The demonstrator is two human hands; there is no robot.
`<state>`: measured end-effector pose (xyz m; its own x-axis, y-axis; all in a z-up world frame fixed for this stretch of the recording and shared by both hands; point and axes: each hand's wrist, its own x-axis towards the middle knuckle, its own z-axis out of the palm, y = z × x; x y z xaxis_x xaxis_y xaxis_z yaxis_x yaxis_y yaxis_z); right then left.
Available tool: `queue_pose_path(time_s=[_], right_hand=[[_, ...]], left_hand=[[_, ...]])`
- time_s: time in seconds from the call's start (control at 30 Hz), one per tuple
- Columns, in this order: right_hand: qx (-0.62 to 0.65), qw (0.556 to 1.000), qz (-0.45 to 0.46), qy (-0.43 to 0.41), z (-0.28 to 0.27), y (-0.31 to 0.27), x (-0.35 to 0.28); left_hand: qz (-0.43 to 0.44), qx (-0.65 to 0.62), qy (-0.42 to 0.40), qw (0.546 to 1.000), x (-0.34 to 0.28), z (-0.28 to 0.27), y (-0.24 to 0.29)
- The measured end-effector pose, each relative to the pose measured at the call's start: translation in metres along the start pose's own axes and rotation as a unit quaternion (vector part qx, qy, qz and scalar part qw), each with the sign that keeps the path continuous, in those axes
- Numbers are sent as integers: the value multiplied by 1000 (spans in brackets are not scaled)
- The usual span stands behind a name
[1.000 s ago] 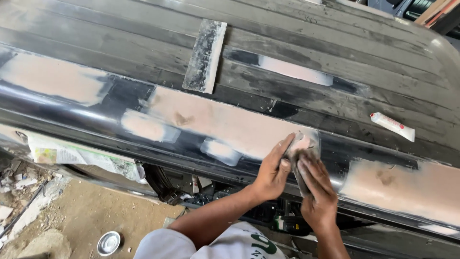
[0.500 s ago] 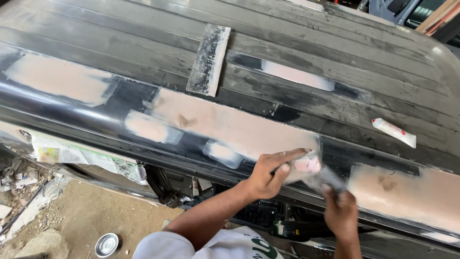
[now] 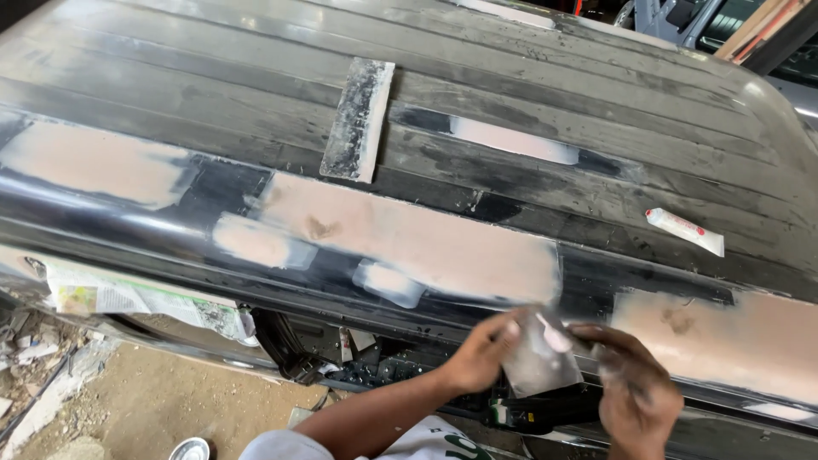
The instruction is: The person applies body filler to a car hood using a putty knife and a mixing board. They scoop filler from a container, spread it onto the board, and then apply it to the surface of the hood, smoothing it out.
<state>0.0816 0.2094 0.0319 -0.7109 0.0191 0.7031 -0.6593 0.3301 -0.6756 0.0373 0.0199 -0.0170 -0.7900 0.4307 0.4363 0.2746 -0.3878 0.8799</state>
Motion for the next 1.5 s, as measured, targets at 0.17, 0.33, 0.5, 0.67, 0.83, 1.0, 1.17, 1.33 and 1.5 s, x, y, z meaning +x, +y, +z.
queue_pose_path(time_s=[0.17, 0.33, 0.5, 0.67, 0.83, 1.0, 1.17, 1.33, 1.5], right_hand=[[53, 975, -69, -204, 16, -1, -3], [-32, 980, 134, -140, 26, 45, -13], [-172, 984, 53, 15, 60, 5, -13], [-194, 981, -30, 10, 54, 19, -20], [-190, 975, -109, -35, 44, 28, -19], [-171, 971, -145, -84, 41, 26, -11], [-54, 986, -120, -103, 12, 10, 7], [46, 994, 86, -40, 31, 30, -31], [-80, 957, 277, -31, 3, 55, -38]], left_hand=[[-56, -251, 95, 962, 8, -19, 23], [168, 184, 56, 967, 11, -29, 36], [222, 188, 104, 951, 12, -7, 9], [181, 123, 127, 967, 12, -8, 11], [166, 130, 116, 971, 10, -10, 13], [170, 141, 113, 969, 13, -17, 4], [67, -32, 96, 993, 11, -34, 19], [89, -7, 87, 992, 14, -33, 39], [226, 200, 83, 950, 13, -41, 26]])
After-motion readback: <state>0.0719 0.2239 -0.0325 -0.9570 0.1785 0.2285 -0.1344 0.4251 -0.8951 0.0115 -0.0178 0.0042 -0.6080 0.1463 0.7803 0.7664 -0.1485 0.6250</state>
